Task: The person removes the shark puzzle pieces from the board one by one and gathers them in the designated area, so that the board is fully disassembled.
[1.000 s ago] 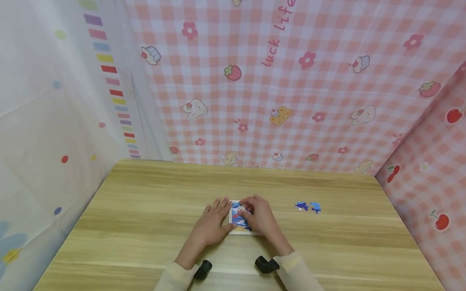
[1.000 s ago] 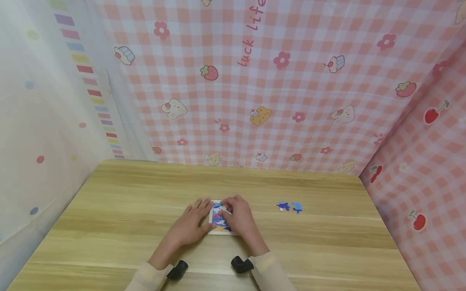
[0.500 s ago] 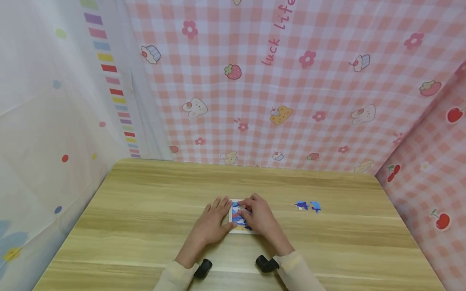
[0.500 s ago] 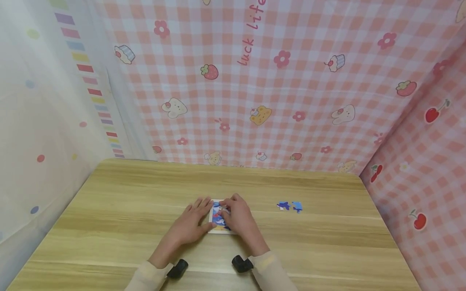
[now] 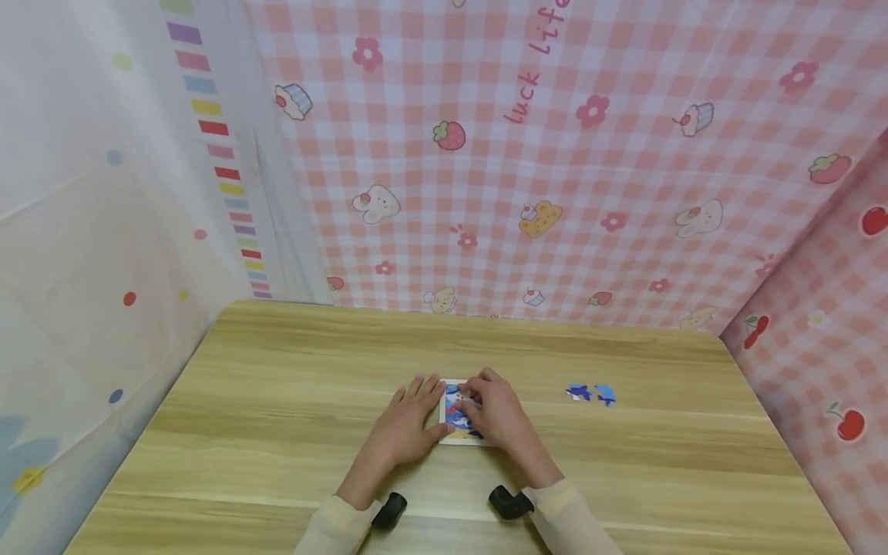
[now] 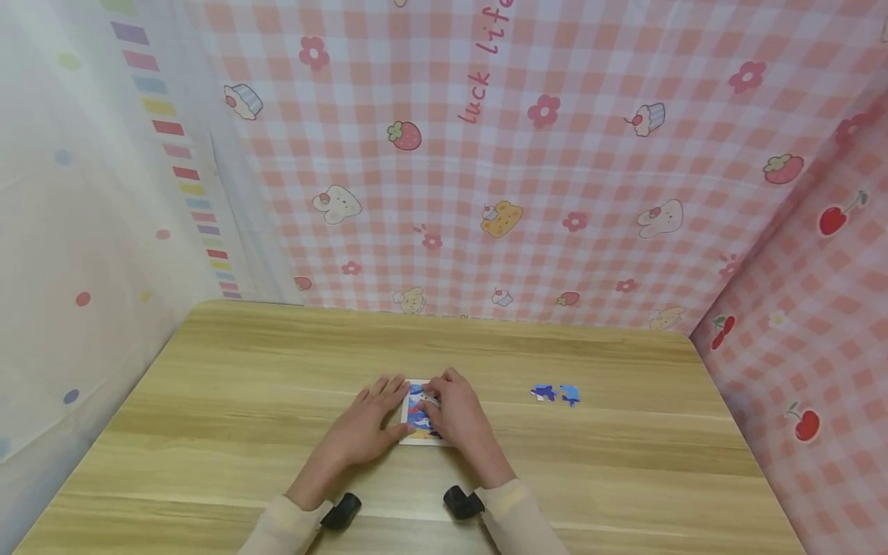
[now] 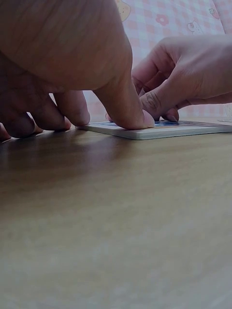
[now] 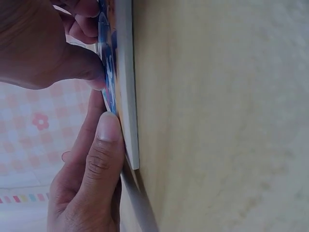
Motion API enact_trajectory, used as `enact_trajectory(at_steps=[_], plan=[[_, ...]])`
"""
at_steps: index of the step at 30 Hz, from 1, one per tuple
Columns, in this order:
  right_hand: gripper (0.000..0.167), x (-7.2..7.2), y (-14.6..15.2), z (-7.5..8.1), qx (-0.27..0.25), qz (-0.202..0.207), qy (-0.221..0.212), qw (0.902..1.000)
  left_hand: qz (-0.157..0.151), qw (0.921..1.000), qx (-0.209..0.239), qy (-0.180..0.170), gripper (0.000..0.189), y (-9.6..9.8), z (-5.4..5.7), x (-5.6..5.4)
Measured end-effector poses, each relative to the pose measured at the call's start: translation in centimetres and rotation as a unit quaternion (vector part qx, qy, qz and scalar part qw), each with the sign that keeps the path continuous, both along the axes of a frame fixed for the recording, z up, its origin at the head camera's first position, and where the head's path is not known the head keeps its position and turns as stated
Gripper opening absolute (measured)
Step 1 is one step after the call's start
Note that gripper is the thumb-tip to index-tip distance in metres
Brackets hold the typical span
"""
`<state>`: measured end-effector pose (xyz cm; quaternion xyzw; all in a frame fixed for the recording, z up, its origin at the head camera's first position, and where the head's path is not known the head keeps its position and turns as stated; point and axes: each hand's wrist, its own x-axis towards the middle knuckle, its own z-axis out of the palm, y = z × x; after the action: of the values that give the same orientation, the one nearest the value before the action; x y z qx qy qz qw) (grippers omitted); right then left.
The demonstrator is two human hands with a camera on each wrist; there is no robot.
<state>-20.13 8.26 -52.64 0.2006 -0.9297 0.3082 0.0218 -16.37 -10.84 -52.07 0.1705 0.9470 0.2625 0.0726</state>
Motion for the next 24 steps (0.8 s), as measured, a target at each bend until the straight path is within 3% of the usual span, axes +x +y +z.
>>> enact_trajectory(at_steps=[14,24], plan=[[0.023,-0.31,-0.15,0.29,0.004,-0.004,-0.034,0.9994,0.004,1.0,-0.002,-0.004,0.069,0.03,0.07,0.23],[0.027,-0.3,-0.2,0.08,-0.045,-0.016,-0.017,0.9987,0.003,1.0,0.005,0.001,0.07,-0.01,0.01,0.06]])
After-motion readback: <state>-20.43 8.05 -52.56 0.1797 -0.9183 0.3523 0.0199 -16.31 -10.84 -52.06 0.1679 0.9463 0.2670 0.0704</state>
